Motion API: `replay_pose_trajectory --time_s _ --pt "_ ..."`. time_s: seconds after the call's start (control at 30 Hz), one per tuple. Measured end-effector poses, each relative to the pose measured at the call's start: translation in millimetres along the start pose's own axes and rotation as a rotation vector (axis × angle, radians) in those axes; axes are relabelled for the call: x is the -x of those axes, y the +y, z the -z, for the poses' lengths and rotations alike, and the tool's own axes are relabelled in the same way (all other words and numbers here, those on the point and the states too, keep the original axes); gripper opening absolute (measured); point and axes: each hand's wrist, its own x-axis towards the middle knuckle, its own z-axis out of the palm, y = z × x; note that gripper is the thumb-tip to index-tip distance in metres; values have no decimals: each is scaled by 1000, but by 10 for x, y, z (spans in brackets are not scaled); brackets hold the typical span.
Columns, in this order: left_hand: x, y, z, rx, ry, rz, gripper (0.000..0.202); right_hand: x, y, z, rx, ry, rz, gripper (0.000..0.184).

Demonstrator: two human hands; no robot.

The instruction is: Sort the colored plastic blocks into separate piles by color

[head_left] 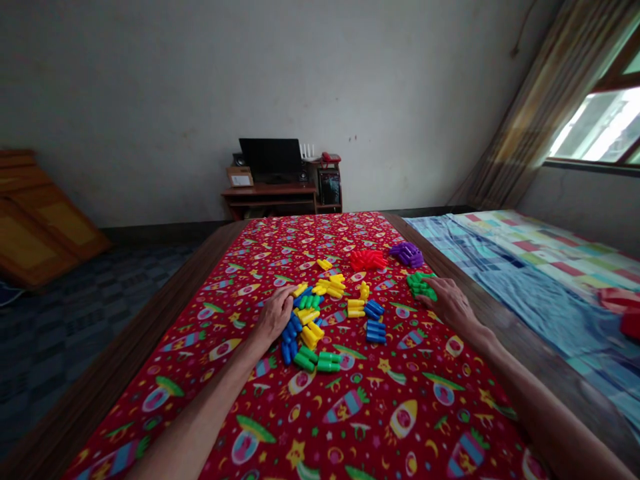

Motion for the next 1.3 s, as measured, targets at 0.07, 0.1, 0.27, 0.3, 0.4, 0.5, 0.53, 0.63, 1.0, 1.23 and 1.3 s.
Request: replay_pose_trajectory --time_s 0.07,0.1,0.27,0.3,0.4,0.5,0.53,0.63,1.0,1.23,1.3 --pt "2 -1 2 2 2 0 36 -67 -130 47 -54 32 45 37" --pt "2 -3 1 4 4 2 36 -93 -222 57 -108 39 81 37" --pt "1 -9 -19 19 2 12 39 6 -861 -159 -413 -81 264 61" --pt "0 -9 -26 23 6 15 39 57 -999 -235 -418 -130 253 69" --pt "-2 1 -41 40 22 22 38 151 -1375 -415 -413 -230 169 82" --pt "-5 20 -31 54 14 30 39 93 -1696 -475 -474 -256 168 80" --pt "-6 27 -21 57 5 35 39 47 -1794 -474 -499 -269 193 80" --pt "-13 47 22 72 -19 60 40 -114 -2040 -445 -577 -338 314 79" --pt "-15 83 78 111 16 161 40 -755 -1791 -653 -482 -81 348 39" --pt "-27 37 69 102 17 78 37 -820 -1704 -643 -400 -267 122 26" --pt "-32 23 64 98 20 72 36 -871 -1521 -553 -417 -313 -17 38"
